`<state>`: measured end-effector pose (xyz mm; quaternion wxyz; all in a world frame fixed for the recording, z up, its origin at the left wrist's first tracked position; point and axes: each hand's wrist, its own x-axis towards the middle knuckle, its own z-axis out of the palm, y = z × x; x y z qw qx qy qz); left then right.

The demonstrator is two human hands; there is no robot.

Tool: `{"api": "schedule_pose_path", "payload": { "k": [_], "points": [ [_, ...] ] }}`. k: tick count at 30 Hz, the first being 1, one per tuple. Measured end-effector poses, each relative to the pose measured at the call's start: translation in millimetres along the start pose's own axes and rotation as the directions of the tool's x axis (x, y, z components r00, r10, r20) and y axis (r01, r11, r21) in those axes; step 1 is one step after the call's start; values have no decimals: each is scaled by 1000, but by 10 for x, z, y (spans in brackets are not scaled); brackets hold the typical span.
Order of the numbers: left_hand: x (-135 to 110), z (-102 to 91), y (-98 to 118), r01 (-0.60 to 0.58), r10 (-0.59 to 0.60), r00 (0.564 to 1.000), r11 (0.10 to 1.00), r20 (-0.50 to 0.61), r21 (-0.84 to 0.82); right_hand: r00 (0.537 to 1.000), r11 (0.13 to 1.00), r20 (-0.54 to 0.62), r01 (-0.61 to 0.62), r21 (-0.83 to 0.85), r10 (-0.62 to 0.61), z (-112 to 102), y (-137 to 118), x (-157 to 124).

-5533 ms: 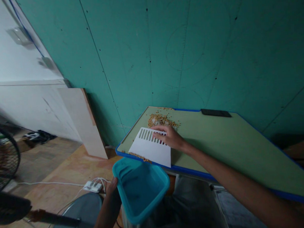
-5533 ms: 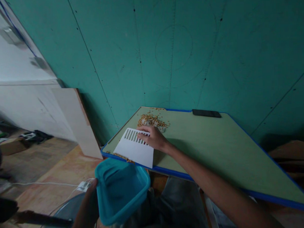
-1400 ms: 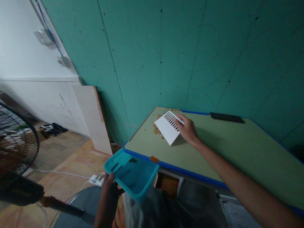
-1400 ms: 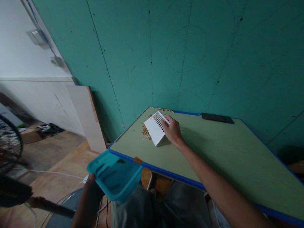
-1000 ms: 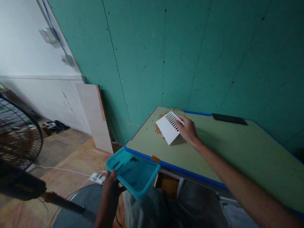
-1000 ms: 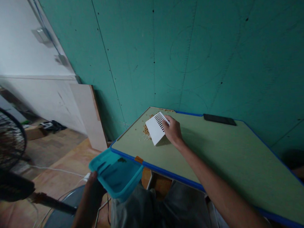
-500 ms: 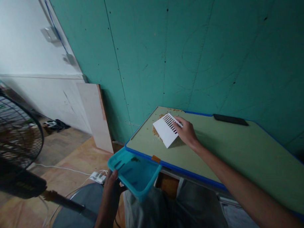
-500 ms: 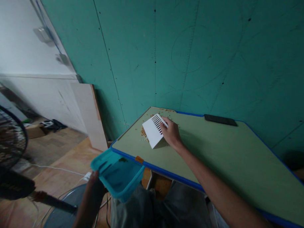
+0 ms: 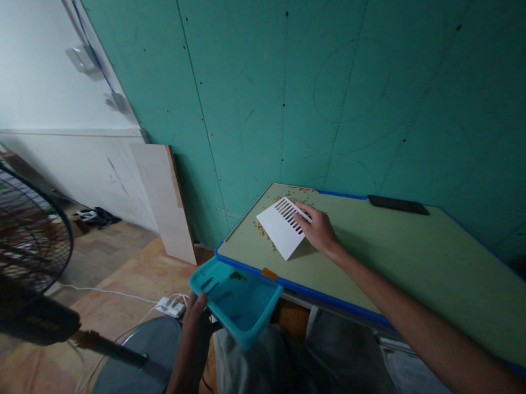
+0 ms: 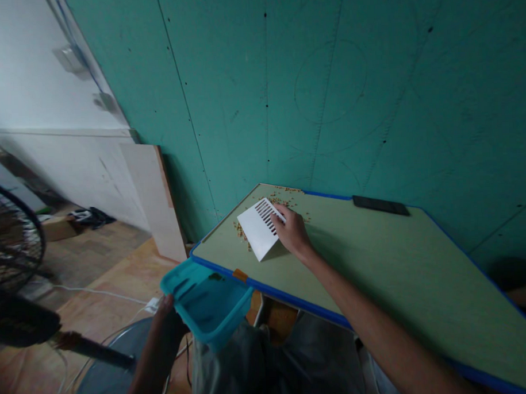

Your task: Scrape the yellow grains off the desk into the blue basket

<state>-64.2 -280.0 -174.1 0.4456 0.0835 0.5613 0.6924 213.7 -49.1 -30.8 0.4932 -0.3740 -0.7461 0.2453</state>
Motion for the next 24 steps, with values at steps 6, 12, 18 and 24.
{"api": "schedule_pose_path", "payload": {
  "k": [6, 12, 18, 24],
  "points": [
    [-159, 35, 12, -50, 50, 998, 999, 46, -4, 999, 1000, 41, 8, 23, -9, 14, -31, -18],
    [-320, 111, 37, -80, 81, 996, 997, 32, -18, 996, 998, 84, 21, 64, -26, 25, -44, -39],
    [-301, 107, 12, -87, 88, 995, 996, 38, -33, 995, 994, 95, 28, 103, -38, 38, -79, -55],
    [-311, 122, 19, -98, 100, 993, 995, 59, -31, 992, 991, 107, 54, 126, -68, 44, -112, -71]
  ]
}}
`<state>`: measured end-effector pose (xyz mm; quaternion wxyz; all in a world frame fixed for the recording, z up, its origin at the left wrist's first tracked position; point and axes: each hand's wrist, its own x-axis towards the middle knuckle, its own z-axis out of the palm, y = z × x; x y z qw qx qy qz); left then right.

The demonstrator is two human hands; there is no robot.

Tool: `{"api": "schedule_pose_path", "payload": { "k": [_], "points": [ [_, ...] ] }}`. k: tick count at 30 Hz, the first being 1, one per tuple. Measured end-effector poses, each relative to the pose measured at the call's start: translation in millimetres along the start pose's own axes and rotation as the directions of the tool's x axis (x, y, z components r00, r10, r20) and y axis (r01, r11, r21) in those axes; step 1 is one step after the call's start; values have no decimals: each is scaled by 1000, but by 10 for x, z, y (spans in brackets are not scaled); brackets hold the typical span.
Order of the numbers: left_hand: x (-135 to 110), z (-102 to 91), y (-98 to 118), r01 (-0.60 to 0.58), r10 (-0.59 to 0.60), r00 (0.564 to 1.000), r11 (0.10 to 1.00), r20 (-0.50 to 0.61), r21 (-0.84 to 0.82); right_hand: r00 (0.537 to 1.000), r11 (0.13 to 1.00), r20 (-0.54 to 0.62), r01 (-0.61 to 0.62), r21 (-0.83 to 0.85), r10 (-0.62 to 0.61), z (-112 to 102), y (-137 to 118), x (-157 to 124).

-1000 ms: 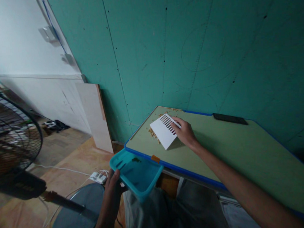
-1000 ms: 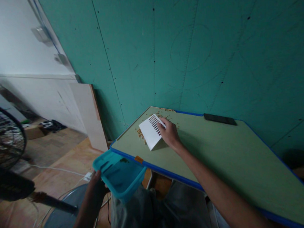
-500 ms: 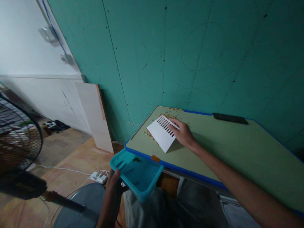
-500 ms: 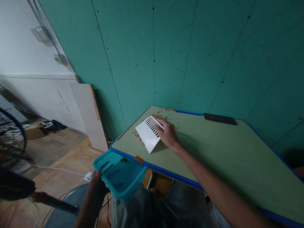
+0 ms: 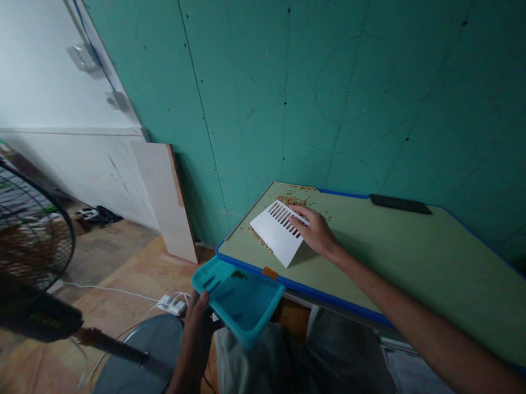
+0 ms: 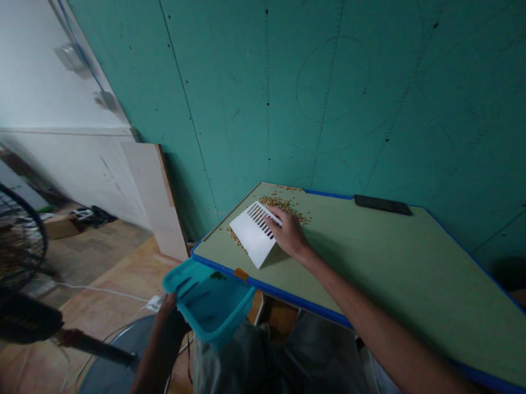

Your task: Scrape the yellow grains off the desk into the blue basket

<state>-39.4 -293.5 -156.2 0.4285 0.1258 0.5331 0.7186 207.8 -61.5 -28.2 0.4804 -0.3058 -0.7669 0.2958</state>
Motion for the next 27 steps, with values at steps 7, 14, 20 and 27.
{"api": "schedule_pose_path", "payload": {
  "k": [7, 14, 20, 27],
  "points": [
    [1, 11, -1, -20, 20, 1000, 1000, 2, 24, 999, 1000, 27, -21, 14, 21, 17, -10, -6],
    [-36, 46, 31, 5, -5, 1000, 1000, -5, 20, 997, 999, 54, -47, 6, 46, 27, -23, -33],
    [-54, 52, 37, 4, -4, 1000, 1000, -2, 30, 998, 1000, 68, -21, 5, 20, 53, -34, -48],
    [41, -2, -11, 9, -8, 1000, 999, -21, 39, 995, 999, 101, -26, 19, 24, 61, -50, -57]
  ]
}}
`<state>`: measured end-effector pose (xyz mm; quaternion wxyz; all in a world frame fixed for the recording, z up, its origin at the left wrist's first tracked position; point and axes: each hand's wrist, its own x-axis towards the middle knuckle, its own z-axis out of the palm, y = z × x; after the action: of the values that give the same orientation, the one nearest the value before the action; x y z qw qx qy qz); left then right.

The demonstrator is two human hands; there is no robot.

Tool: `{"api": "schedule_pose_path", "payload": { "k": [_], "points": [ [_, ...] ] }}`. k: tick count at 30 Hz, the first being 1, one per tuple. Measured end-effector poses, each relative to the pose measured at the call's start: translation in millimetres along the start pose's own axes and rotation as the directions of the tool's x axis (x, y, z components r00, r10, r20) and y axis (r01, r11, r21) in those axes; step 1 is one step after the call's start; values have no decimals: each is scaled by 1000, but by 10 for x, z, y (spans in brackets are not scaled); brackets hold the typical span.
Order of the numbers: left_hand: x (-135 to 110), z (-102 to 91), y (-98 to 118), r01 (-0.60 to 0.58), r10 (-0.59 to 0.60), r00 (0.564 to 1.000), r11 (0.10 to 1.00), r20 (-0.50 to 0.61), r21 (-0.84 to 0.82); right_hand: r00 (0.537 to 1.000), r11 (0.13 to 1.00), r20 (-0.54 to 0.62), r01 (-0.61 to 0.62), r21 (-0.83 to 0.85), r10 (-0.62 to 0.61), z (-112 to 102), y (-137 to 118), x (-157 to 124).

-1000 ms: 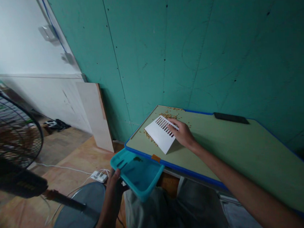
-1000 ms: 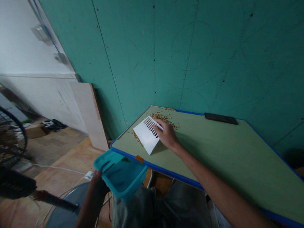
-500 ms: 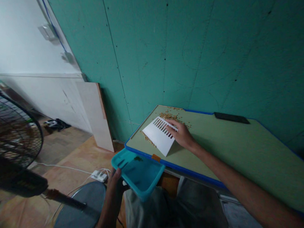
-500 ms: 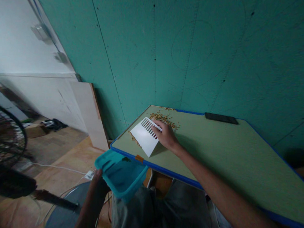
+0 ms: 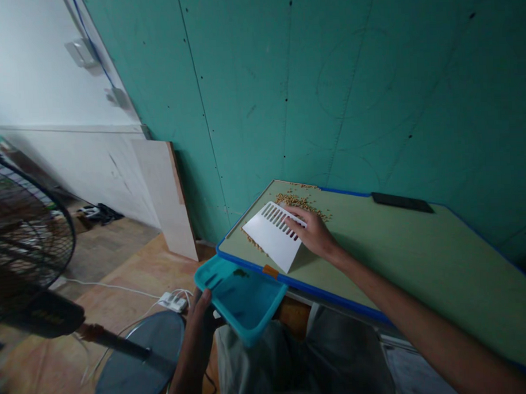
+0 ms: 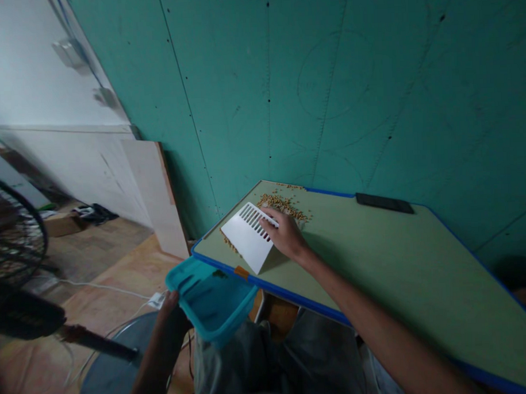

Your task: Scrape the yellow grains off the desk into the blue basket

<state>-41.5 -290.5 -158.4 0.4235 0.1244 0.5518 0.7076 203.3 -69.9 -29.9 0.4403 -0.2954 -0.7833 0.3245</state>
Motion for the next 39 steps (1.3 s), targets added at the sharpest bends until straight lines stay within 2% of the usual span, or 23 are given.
{"api": "schedule_pose_path", "payload": {
  "k": [6, 17, 25, 28, 30, 33, 39],
  "points": [
    [59, -39, -43, -8, 8, 1000, 999, 3, -34, 1000, 1000, -3, 10, 5, -10, 4, -60, -17],
    [-15, -22, -29, -12, 13, 1000, 1000, 26, -21, 1000, 1000, 9, 11, 18, -11, 14, -44, -18],
    [251, -158, -116, 59, -61, 998, 997, -32, -43, 999, 997, 21, -33, 76, 32, 49, -14, 27],
    [327, -244, -134, 85, -85, 996, 994, 2, -73, 998, 993, 30, -52, 108, 49, 71, 17, 64],
    [347, -280, -132, 83, -85, 996, 993, -20, -84, 998, 991, 37, -61, 118, 57, 86, 31, 83],
    [322, -284, -105, 81, -85, 995, 993, -48, -85, 996, 989, 70, -69, 127, 61, 117, 28, 97],
    [96, -170, -27, 32, -30, 999, 997, 31, -69, 977, 985, 206, -94, 145, 63, 229, -86, 44]
  ]
}}
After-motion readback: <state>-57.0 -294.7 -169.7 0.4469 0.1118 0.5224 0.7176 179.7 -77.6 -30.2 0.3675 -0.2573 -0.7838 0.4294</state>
